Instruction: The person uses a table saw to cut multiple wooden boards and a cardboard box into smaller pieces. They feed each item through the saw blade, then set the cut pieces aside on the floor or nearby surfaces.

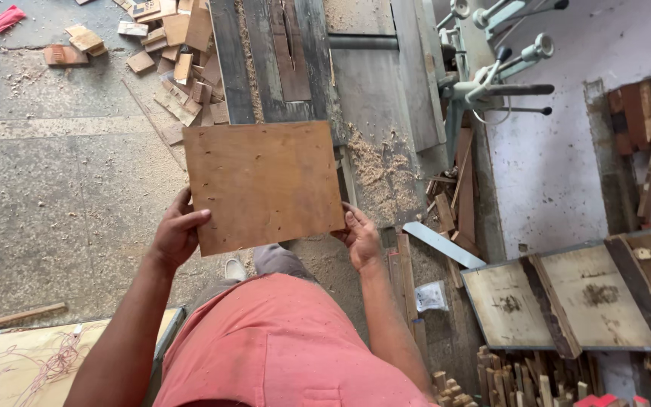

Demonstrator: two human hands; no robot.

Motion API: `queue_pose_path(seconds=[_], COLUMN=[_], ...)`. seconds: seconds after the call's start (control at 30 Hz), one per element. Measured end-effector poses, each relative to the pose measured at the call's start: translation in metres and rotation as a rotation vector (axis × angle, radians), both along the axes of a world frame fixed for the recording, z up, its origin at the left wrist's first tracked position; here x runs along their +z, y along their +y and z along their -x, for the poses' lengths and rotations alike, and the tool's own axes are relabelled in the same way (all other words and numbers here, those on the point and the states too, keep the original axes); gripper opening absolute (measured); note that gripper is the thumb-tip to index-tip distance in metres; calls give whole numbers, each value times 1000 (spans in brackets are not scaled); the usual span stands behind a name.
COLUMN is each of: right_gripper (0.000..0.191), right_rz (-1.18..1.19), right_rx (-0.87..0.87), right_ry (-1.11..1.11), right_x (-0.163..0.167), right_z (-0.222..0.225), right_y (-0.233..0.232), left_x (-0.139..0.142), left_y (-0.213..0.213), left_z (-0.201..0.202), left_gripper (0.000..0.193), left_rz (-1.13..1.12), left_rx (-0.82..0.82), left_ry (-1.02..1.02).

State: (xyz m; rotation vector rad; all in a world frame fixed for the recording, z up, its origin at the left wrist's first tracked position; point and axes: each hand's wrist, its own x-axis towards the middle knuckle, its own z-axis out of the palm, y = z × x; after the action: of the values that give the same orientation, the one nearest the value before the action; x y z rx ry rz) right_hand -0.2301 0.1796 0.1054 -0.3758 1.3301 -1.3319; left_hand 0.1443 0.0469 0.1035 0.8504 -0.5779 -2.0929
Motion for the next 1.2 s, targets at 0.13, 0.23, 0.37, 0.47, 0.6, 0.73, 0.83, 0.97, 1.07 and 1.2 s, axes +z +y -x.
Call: queue_pose_path(seconds=[0.13,0.23,0.37,0.47,0.6,0.73,0.83,0.97,1.07,1.2], right_gripper=[50,47,44,47,50,66,82,94,82,63], right_rz=[-62,-37,-23,-46,141,44,120,141,185,200], right_rx=[77,42,22,42,207,292,424,544,592,572], right_ry=[237,268,260,310,883,1001,1185,1219,1329,1406], right_x=[-14,-24,-33,-33,-36,-31,-26,-24,-31,-44], right_z=[2,8,16,26,44,52,55,61,66,70], right_y=[-42,-71,-107,-129,-147,-162,-173,-171,-164,-170], left_x=[-9,-9,-12,-19,-24,-22,-17,-16,-22,-31], left_y=[-41,-73,-104,-122,-131,-142,-156,-161,-155,-155], left_z=[15,36,69,90,108,120,127,128,127,129], left_gripper=[78,77,69,66,57,51,57,57,59,56], left_rz=[1,-70,-141,-122,13,106,101,52,62,92], left_rx=[-46,-39,6,40,88,125,169,106,73,117], left_ry=[-63,-224,-447,-591,-785,-899,-951,-1028,-1052,-1152])
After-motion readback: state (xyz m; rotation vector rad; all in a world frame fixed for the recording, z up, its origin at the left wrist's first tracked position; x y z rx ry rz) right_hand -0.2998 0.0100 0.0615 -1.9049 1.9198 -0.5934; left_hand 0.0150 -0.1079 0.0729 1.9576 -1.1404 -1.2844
